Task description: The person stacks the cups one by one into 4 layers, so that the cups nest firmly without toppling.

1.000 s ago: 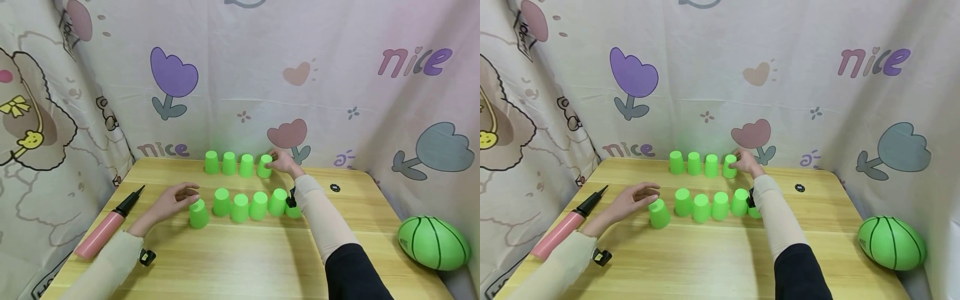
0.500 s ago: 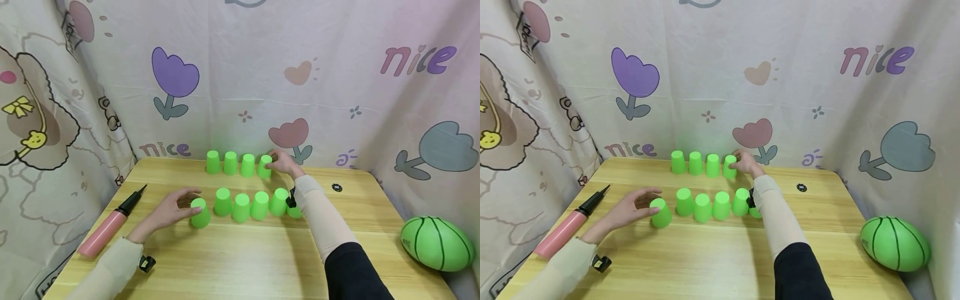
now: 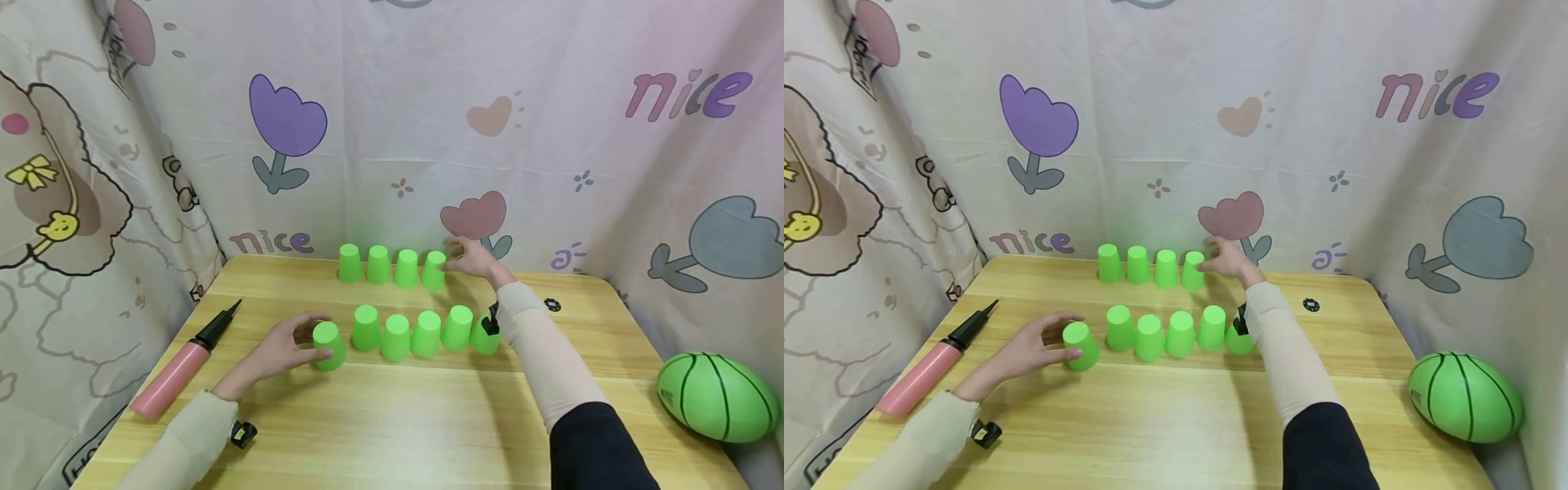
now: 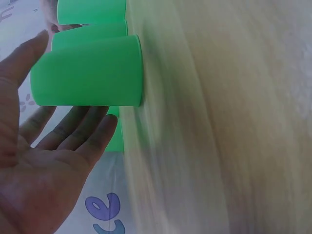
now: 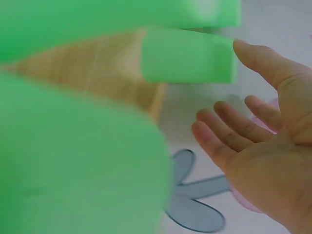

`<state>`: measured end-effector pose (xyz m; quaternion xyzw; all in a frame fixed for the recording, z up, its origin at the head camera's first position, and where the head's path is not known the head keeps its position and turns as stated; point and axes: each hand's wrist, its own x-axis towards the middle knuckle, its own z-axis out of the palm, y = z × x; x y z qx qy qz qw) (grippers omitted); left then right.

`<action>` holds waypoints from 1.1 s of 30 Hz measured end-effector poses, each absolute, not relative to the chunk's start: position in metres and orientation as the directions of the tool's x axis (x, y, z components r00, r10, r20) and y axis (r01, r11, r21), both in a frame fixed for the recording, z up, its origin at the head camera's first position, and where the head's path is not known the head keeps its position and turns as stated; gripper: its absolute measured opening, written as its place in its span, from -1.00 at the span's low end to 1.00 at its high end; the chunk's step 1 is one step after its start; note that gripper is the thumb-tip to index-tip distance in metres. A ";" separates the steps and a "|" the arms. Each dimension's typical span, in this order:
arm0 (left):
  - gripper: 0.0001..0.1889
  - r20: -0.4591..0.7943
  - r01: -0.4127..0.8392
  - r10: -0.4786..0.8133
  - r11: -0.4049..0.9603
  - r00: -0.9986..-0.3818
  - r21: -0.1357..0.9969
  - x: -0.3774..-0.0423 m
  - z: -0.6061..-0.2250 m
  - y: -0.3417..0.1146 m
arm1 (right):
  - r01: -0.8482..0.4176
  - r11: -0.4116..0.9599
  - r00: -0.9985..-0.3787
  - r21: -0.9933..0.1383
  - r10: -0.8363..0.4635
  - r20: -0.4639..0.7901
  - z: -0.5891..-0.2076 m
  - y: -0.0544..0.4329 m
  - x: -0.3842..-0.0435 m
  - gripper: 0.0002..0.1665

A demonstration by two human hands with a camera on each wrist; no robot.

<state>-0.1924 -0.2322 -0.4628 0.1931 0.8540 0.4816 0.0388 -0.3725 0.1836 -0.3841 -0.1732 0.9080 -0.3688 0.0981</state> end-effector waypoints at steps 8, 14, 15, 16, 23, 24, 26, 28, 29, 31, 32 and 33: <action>-0.26 0.143 0.303 0.350 0.459 -0.926 0.835 -0.191 -0.468 -0.237 | -0.323 0.656 -0.915 -0.682 -0.401 0.047 -0.362 0.207 -0.348 -0.17; -0.33 0.139 0.278 0.307 0.476 -0.942 0.834 -0.188 -0.467 -0.238 | -0.351 0.645 -0.913 -0.679 -0.396 0.096 -0.362 0.226 -0.317 -0.22; -0.34 0.145 0.279 0.296 0.481 -0.944 0.831 -0.188 -0.466 -0.239 | -0.352 0.639 -0.914 -0.684 -0.392 0.105 -0.363 0.229 -0.311 -0.23; -0.35 0.152 0.279 0.285 0.482 -0.946 0.830 -0.188 -0.466 -0.239 | -0.357 0.628 -0.913 -0.691 -0.392 0.115 -0.366 0.233 -0.306 -0.25; -0.39 0.231 0.308 0.216 0.464 -0.949 0.831 -0.205 -0.453 -0.235 | -0.325 0.600 -0.931 -0.731 -0.338 0.136 -0.387 0.259 -0.265 -0.32; -0.40 0.243 0.314 0.208 0.461 -0.947 0.830 -0.208 -0.451 -0.234 | -0.323 0.604 -0.933 -0.728 -0.332 0.138 -0.390 0.262 -0.259 -0.32; -0.41 0.271 0.331 0.195 0.446 -0.943 0.832 -0.216 -0.445 -0.231 | -0.322 0.608 -0.935 -0.726 -0.326 0.142 -0.396 0.266 -0.251 -0.32; -0.42 0.282 0.331 0.175 0.429 -0.943 0.840 -0.224 -0.438 -0.229 | -0.320 0.609 -0.935 -0.726 -0.326 0.139 -0.402 0.268 -0.245 -0.30; -0.41 0.291 0.336 0.170 0.421 -0.942 0.843 -0.228 -0.435 -0.227 | -0.317 0.606 -0.935 -0.730 -0.327 0.135 -0.405 0.269 -0.242 -0.30; -0.39 0.297 0.336 0.157 0.410 -0.942 0.848 -0.237 -0.428 -0.224 | -0.307 0.600 -0.938 -0.739 -0.323 0.127 -0.412 0.271 -0.239 -0.28; -0.38 0.299 0.334 0.149 0.402 -0.942 0.853 -0.241 -0.424 -0.222 | -0.297 0.596 -0.940 -0.746 -0.319 0.120 -0.415 0.272 -0.238 -0.27; -0.37 0.303 0.334 0.140 0.401 -0.943 0.853 -0.245 -0.421 -0.220 | -0.293 0.592 -0.941 -0.751 -0.319 0.115 -0.419 0.273 -0.237 -0.26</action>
